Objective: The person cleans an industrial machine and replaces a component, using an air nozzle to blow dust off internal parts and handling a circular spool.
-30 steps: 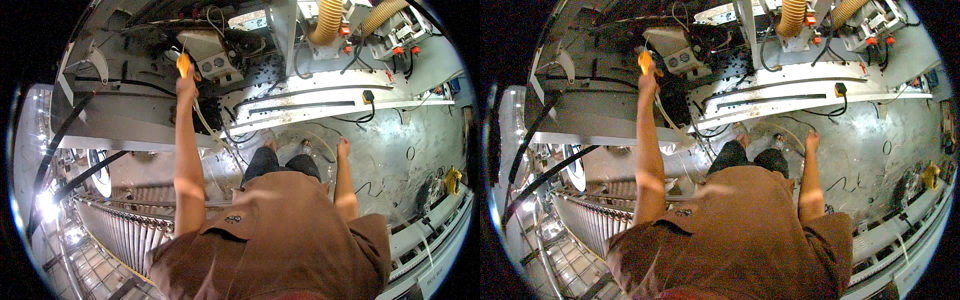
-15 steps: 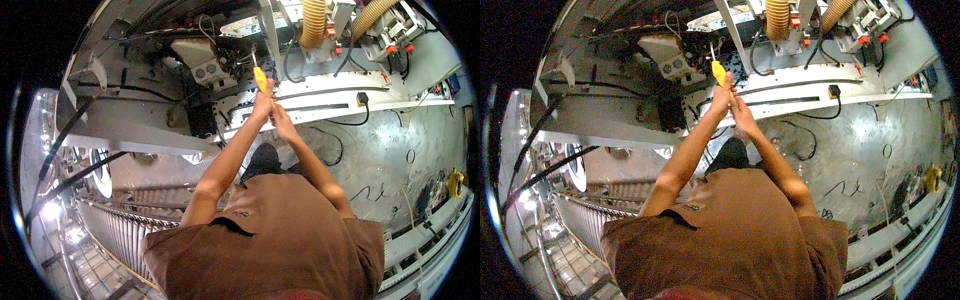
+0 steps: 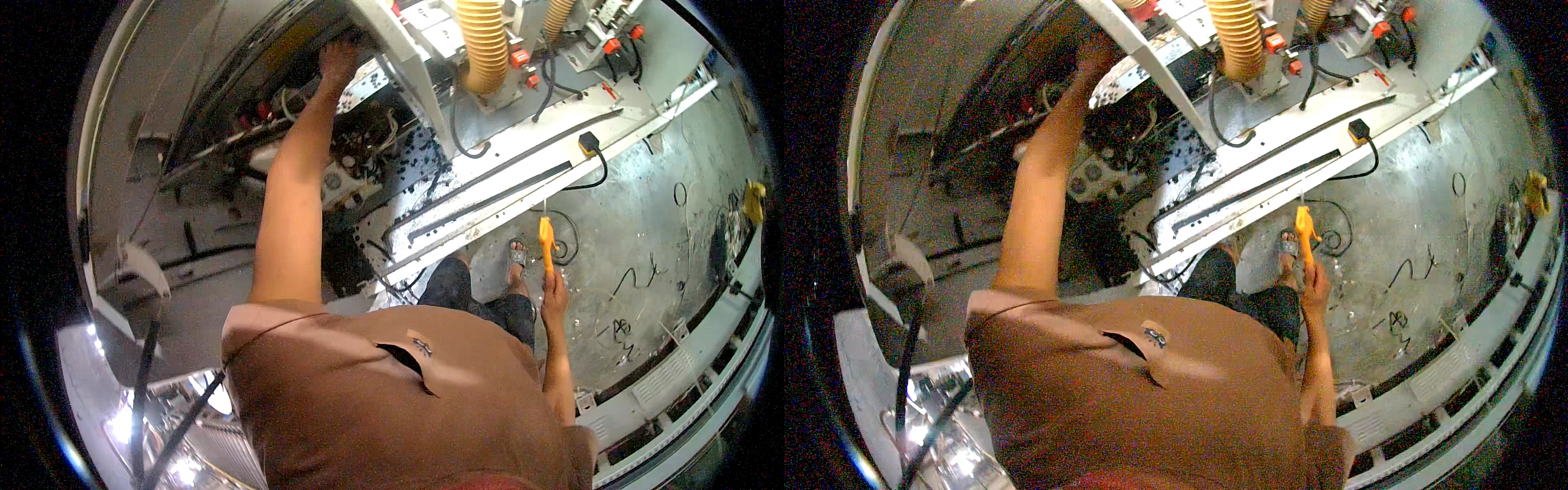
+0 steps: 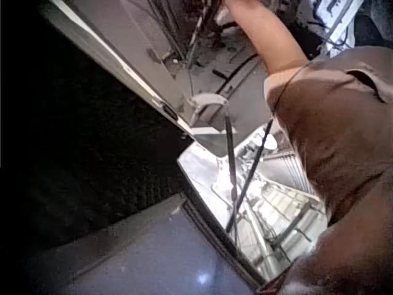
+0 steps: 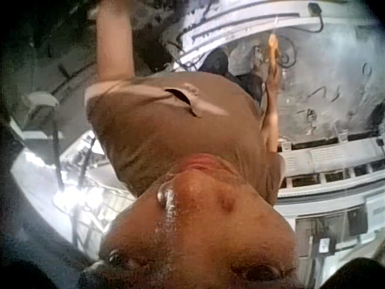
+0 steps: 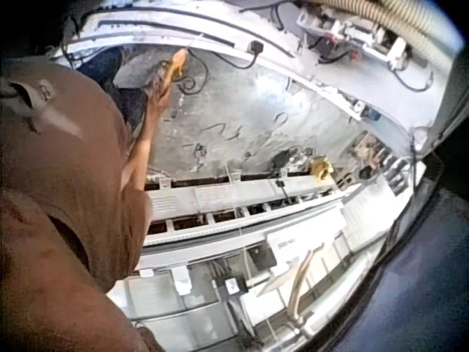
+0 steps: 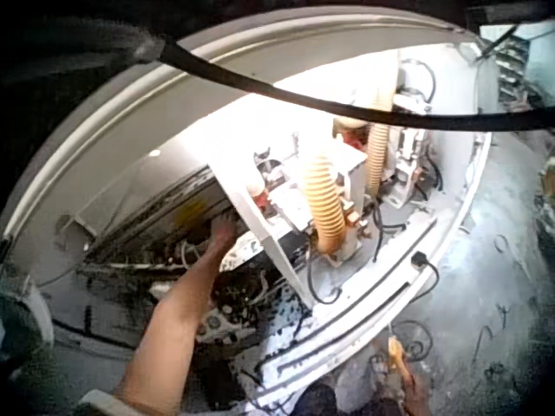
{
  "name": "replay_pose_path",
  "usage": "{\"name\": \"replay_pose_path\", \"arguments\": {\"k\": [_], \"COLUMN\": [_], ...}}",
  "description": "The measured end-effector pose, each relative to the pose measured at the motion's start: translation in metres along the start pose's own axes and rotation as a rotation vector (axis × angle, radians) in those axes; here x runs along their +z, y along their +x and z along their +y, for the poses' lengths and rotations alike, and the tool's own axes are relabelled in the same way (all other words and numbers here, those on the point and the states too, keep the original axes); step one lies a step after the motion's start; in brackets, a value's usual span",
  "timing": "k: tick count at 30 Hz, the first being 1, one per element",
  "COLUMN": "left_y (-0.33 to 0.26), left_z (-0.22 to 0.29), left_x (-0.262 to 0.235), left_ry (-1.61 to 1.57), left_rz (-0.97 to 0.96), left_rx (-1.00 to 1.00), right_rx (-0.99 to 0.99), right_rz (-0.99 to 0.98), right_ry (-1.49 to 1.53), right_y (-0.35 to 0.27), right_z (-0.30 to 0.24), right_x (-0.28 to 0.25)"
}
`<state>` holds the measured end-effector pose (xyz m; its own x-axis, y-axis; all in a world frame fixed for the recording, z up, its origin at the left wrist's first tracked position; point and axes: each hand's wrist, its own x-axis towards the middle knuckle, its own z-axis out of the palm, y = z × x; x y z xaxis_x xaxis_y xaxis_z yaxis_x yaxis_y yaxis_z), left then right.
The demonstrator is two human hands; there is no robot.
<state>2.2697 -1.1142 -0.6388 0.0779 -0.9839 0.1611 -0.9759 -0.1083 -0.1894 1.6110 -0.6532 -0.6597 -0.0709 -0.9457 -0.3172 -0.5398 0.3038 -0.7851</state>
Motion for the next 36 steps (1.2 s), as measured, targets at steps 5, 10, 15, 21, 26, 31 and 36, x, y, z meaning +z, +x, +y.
{"name": "replay_pose_path", "arguments": {"k": [5, 10, 15, 21, 26, 31, 36], "left_y": [0.069, 0.041, 0.076, 0.09, 0.071, 0.072, 0.073], "left_z": [-0.027, 0.022, 0.014, 0.0, 0.028, 0.024, 0.006], "left_x": [0.051, 0.06, 0.037, 0.052, 0.05, 0.045, 0.068], "left_ry": [-0.058, 0.053, 0.217, 0.109, 0.061, -0.225, -0.1], "left_rz": [0.073, 0.038, -0.277, -0.034, -0.038, 0.187, 0.133], "left_rx": [-0.016, 0.088, -0.012, -0.113, -0.164, -0.078, -0.199], "right_rx": [0.115, 0.249, 0.255, 0.251, 0.354, 0.341, 0.269], "right_rz": [0.187, 0.317, 0.25, 0.267, 0.306, 0.306, 0.308], "right_ry": [0.082, 0.234, 0.124, 0.197, 0.326, 0.397, 0.368], "right_y": [-0.05, -0.099, -0.105, -0.101, -0.111, -0.111, -0.107], "right_z": [0.039, 0.064, 0.068, 0.057, 0.034, 0.057, 0.072], "right_x": [-0.003, -0.007, -0.015, -0.024, -0.03, -0.026, -0.023]}}
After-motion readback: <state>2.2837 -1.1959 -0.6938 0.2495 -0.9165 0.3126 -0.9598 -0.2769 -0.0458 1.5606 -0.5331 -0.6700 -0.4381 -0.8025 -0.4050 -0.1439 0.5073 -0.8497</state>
